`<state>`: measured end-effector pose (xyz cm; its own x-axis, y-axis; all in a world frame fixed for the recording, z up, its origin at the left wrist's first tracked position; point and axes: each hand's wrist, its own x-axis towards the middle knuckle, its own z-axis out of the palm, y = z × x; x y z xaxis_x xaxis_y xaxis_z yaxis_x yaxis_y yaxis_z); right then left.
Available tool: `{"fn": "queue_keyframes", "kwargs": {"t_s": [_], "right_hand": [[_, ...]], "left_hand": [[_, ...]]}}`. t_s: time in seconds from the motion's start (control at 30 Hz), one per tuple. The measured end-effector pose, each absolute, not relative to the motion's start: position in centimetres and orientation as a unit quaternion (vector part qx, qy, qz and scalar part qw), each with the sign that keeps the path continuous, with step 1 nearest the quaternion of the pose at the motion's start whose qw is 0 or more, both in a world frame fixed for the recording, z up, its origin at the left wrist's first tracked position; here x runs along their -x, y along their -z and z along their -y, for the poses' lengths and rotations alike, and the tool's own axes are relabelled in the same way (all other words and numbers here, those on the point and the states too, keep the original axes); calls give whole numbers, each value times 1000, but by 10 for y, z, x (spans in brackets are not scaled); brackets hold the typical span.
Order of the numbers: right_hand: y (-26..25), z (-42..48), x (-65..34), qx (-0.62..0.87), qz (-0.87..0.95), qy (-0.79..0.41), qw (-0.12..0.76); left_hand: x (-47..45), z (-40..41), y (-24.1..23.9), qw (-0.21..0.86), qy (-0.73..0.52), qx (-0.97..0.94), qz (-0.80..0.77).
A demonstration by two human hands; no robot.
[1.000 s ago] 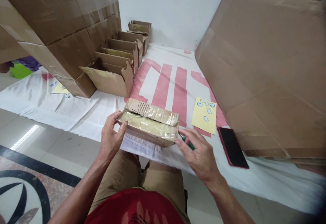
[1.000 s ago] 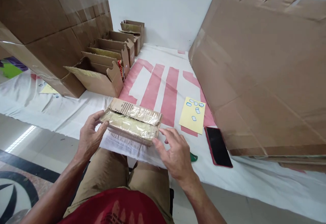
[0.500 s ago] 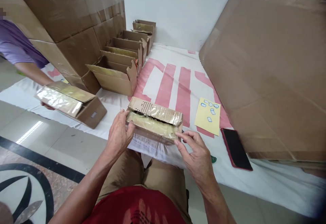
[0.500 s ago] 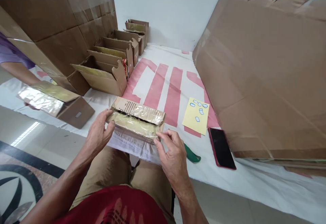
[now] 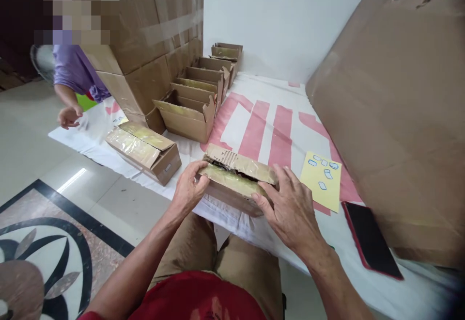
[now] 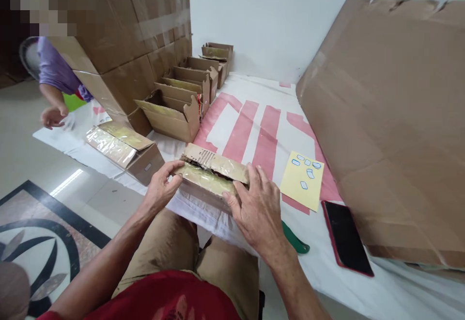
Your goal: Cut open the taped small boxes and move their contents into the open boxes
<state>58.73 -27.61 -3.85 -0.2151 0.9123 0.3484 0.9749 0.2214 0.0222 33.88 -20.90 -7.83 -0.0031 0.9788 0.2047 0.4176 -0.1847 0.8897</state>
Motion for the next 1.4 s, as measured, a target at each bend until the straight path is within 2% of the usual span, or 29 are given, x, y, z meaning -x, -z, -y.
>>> {"fn": "queue_keyframes", "kwargs": {"t_s": [0.13, 0.2, 0.3, 0.4, 0.5, 0.6, 0.73, 0.83, 0.9, 1.03, 1.1, 1.27, 1.33, 1.4], "right_hand": [[45, 254, -588, 625, 765, 106, 115], [52, 245, -593, 624, 765, 85, 133], [57, 237, -601, 596, 768, 67, 226], [51, 240, -600, 522, 768, 135, 345], [39, 258, -593, 436, 794, 196, 375], [29, 281, -593, 380, 844, 118, 359], [21, 296, -602, 382, 844, -98, 363], [14, 287, -600, 464, 797, -228, 311], [10, 272, -592, 506, 793, -246, 234], [3, 232, -571, 523, 825, -210, 33], [1, 211, -564, 535, 821, -194, -42], [0, 174, -549, 479, 845, -179, -156], [0, 172, -540, 469, 850, -132, -200], [0, 178, -533, 468, 856, -65, -208]], "left_hand": [[-340, 207, 82, 311, -475, -623, -538], [-340, 206, 82, 319, -479, -615, -538], [-339, 202, 78, 358, -465, -615, -527], [-333, 198, 74, 380, -454, -637, -493], [-323, 198, 75, 351, -475, -661, -463], [-310, 206, 80, 304, -498, -677, -449], [-293, 217, 96, 291, -508, -691, -425], [-289, 220, 107, 308, -511, -700, -393], [-289, 220, 111, 311, -514, -705, -377], [-291, 218, 110, 321, -508, -706, -376], [-293, 216, 109, 334, -508, -701, -372], [-298, 209, 111, 341, -530, -696, -343], [-298, 205, 111, 341, -529, -699, -339], [-296, 202, 111, 343, -523, -700, -345]]}}
